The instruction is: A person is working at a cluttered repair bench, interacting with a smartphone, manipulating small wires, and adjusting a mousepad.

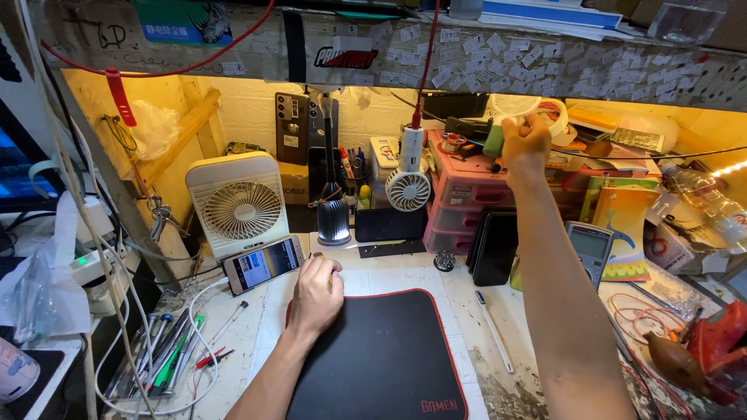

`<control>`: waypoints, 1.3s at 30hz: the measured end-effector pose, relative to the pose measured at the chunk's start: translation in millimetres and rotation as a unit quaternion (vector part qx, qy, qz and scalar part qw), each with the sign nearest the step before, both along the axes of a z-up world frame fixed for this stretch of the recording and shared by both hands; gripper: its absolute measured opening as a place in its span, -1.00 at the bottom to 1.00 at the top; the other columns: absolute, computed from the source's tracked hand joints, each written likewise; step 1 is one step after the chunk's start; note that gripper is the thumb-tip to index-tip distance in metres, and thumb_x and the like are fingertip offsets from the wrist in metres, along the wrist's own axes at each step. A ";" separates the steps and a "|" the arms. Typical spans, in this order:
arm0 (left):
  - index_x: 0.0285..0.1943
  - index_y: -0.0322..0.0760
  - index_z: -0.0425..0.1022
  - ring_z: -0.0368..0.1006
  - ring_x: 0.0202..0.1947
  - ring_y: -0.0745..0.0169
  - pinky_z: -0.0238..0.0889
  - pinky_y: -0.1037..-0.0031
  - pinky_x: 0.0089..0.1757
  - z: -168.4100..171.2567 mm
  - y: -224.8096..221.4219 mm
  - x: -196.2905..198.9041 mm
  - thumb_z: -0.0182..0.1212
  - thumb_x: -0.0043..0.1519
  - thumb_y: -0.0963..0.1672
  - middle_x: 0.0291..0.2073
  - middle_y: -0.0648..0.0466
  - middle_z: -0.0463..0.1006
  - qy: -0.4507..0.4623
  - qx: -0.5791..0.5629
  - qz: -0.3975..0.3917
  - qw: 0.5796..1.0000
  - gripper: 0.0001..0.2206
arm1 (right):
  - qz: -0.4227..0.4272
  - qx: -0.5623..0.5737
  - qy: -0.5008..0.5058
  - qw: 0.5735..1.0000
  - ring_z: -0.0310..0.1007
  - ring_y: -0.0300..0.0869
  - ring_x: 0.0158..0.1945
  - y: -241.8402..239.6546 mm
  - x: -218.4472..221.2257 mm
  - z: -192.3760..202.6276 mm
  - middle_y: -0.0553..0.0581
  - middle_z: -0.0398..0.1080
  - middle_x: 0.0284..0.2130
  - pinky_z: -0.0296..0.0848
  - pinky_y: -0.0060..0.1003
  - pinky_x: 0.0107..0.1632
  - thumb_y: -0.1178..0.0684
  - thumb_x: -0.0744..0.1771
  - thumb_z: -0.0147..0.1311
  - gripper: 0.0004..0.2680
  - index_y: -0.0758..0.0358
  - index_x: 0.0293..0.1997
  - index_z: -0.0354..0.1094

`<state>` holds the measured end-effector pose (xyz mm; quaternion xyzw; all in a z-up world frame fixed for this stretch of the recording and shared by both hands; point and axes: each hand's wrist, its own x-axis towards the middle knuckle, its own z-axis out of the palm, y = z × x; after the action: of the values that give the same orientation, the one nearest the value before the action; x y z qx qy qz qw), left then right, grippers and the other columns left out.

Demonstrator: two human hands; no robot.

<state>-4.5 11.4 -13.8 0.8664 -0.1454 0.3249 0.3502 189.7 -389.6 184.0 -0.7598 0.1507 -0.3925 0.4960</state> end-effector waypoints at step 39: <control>-0.30 -0.33 0.51 0.39 -0.22 0.04 0.29 0.32 -0.12 13.5 -4.1 -9.6 0.06 0.16 -0.25 -0.37 -0.01 0.53 -0.011 -0.011 -0.040 0.999 -0.90 | 0.104 -0.628 -0.082 0.766 0.35 0.32 0.02 24.9 -220.1 269.3 0.49 0.42 0.06 0.27 0.11 -0.12 0.34 0.43 0.11 -0.80 0.57 0.20 0.33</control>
<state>-14.1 7.3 -0.3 0.8523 -0.1799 0.3220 0.3710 -30.5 -364.7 453.3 -0.8775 -0.2510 -0.4063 -0.0442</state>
